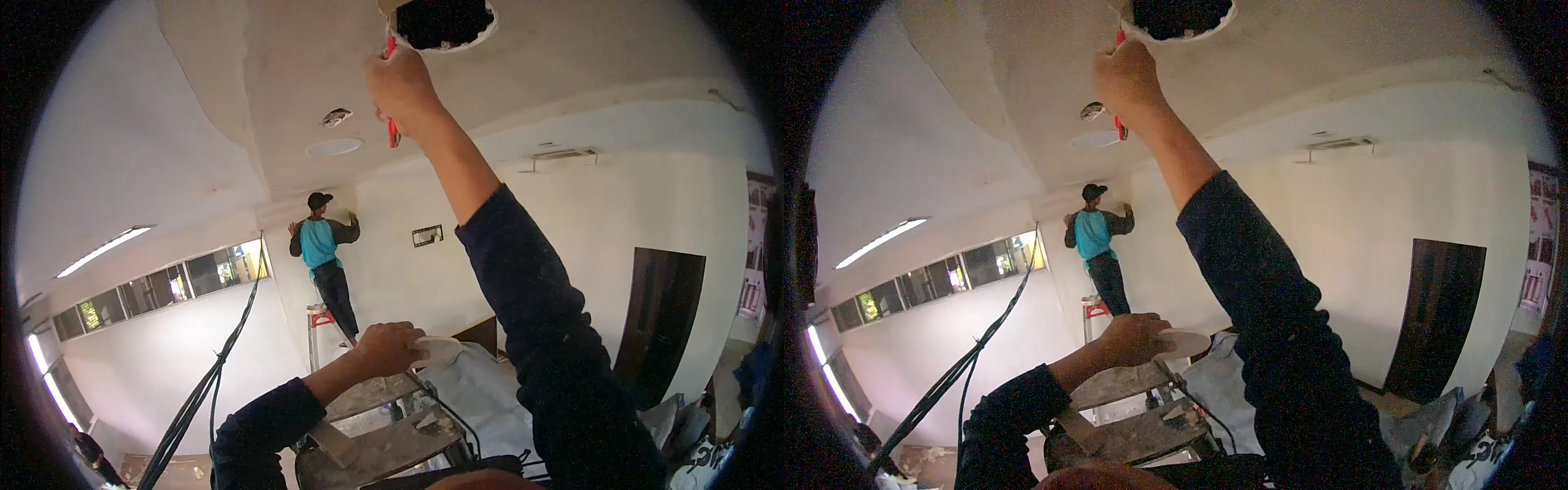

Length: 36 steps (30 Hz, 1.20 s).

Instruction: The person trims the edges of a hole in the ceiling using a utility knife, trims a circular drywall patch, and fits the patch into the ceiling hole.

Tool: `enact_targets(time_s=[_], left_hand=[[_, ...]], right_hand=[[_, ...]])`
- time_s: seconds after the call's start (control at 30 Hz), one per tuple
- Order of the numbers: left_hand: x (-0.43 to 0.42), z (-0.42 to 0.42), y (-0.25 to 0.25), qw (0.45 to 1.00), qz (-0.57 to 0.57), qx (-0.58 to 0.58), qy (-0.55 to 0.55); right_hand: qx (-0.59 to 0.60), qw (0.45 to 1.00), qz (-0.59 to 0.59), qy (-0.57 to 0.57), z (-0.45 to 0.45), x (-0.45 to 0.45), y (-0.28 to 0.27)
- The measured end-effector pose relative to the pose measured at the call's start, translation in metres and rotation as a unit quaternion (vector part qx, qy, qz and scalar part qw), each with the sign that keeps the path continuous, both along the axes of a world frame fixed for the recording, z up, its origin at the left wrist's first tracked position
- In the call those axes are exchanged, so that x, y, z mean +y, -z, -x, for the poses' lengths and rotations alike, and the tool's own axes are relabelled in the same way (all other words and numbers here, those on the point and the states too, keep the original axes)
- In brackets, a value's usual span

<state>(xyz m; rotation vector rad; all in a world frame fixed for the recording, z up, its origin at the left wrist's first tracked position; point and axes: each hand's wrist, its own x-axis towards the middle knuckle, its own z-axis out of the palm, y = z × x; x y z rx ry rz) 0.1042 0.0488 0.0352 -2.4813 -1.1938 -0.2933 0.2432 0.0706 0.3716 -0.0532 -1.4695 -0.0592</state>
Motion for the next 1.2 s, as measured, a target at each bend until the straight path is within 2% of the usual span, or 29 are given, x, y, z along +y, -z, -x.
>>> enact_targets(time_s=[0.07,0.1,0.13,0.17,0.2,0.23,0.33,0.47,0.53,0.57,0.63,0.77,0.87,0.93,0.97,1.03,1.07,1.13,1.2], left_hand=[[-0.002,0.002,0.001,1.000,0.001,-0.010,0.026],[-0.004,0.000,0.001,1.000,0.007,-0.010,0.024],[-0.008,-0.002,-0.001,1.000,0.011,-0.008,0.016],[-0.010,-0.004,-0.002,1.000,0.013,-0.008,0.007],[-0.010,-0.003,-0.001,1.000,0.015,-0.010,0.004],[-0.008,-0.003,0.002,1.000,0.009,-0.009,0.010],[-0.005,-0.003,0.000,1.000,0.001,-0.003,0.028],[-0.006,-0.004,0.000,1.000,0.005,-0.004,0.026],[-0.005,-0.004,0.000,0.999,0.005,-0.001,0.032],[-0.005,-0.004,0.000,0.999,0.001,0.000,0.040],[-0.001,-0.003,0.004,0.999,0.001,0.012,0.039],[0.004,-0.001,0.003,0.999,-0.010,0.010,0.046],[-0.002,-0.005,-0.003,0.999,0.018,0.006,0.030],[-0.005,-0.004,-0.001,0.999,0.021,0.006,0.030],[-0.004,-0.005,-0.003,0.999,0.013,0.005,0.030],[-0.009,-0.006,-0.003,1.000,0.016,0.007,0.024],[-0.009,-0.008,-0.003,1.000,0.009,0.005,0.019],[-0.004,-0.003,0.000,0.999,0.005,-0.007,0.040],[-0.005,-0.001,0.000,0.998,0.001,-0.022,0.058]], right_hand=[[0.038,0.999,0.004,-0.010,0.011,0.010,-0.003],[0.134,0.983,-0.084,0.096,0.017,0.015,-0.006],[0.226,0.938,-0.171,0.202,0.020,0.019,-0.006],[0.226,0.938,-0.168,0.200,0.013,0.007,-0.004],[0.104,0.986,-0.035,0.128,0.000,-0.006,-0.005],[-0.020,0.993,0.101,0.051,-0.008,-0.016,-0.002],[0.055,0.991,0.062,0.109,0.001,-0.020,0.018],[0.115,0.982,0.019,0.146,0.004,-0.020,0.014],[0.007,0.988,0.088,0.124,-0.005,-0.025,0.013],[0.006,0.988,0.091,0.122,-0.003,-0.019,0.009],[0.010,0.979,0.045,0.199,-0.005,-0.018,0.005],[0.007,0.981,0.090,0.175,-0.002,-0.016,0.012],[0.089,0.978,0.017,0.189,0.004,-0.006,0.007],[0.009,0.984,0.112,0.136,-0.001,-0.013,0.007],[0.007,0.984,0.111,0.136,-0.001,0.003,-0.004],[0.027,0.958,-0.072,0.278,-0.007,0.017,-0.012],[0.026,0.957,-0.068,0.281,-0.010,0.017,-0.006],[0.043,0.985,-0.012,0.164,-0.012,0.005,0.008],[0.067,0.989,0.007,0.130,-0.019,0.015,0.030]])
